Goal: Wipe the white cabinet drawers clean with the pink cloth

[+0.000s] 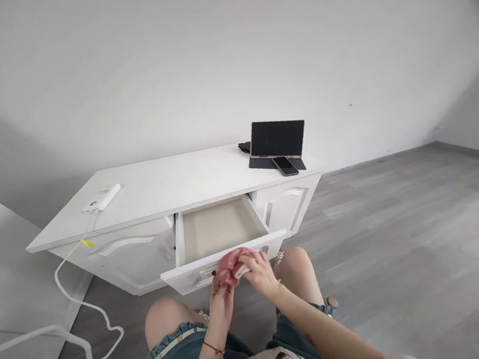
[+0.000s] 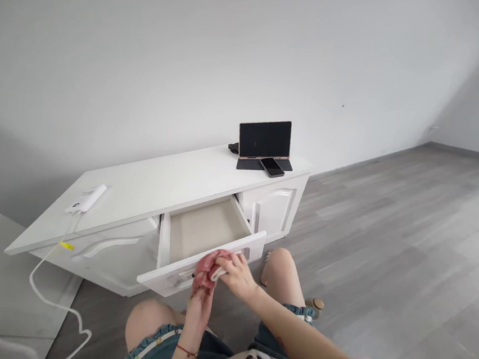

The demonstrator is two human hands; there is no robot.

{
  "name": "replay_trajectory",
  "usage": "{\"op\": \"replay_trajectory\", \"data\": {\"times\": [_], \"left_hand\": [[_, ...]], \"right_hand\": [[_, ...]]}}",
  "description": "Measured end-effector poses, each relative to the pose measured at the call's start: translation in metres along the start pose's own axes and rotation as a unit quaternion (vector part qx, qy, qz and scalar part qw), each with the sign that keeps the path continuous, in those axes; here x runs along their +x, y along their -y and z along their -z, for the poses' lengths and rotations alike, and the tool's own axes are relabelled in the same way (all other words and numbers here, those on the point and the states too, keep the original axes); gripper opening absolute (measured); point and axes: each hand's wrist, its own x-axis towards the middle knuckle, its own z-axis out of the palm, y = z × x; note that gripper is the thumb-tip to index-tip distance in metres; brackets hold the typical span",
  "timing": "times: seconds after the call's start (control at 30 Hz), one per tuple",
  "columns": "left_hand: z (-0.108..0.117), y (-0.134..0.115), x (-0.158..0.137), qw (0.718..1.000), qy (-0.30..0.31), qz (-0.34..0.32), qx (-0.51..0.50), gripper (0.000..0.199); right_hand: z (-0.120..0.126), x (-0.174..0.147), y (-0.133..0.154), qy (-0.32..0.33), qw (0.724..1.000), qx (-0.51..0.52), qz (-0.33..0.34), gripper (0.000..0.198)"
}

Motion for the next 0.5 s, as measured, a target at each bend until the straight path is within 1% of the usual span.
{"op": "replay_trajectory", "data": {"times": [0.1,0.17,0.23,0.33,0.37,0.43,0.5], "left_hand": [[0.006,0.001,0.007,0.998,-0.001,0.037,-0.045,0.021],[0.007,0.001,0.01,0.998,0.003,0.042,-0.05,0.019],[0.009,0.003,0.011,0.999,0.009,0.033,-0.042,0.017],[0.012,0.008,0.012,1.0,0.016,0.005,-0.022,0.017],[0.014,0.009,0.013,1.0,0.018,-0.002,-0.016,0.016],[0.016,0.011,0.014,1.0,0.022,-0.008,-0.009,0.016],[0.017,0.011,0.014,1.0,0.015,-0.006,-0.006,0.017]], "right_hand": [[0.009,-0.031,-0.029,-0.03,0.991,-0.024,-0.13,0.025],[0.009,-0.045,-0.039,-0.046,0.975,-0.025,-0.216,0.029],[0.001,-0.055,-0.037,-0.075,0.955,-0.007,-0.287,0.03],[-0.023,-0.061,-0.019,-0.123,0.92,0.048,-0.369,0.026],[-0.032,-0.061,-0.011,-0.136,0.905,0.071,-0.398,0.024],[-0.051,-0.057,0.006,-0.158,0.864,0.124,-0.462,0.019],[-0.067,-0.051,0.021,-0.169,0.807,0.18,-0.537,0.02]]}}
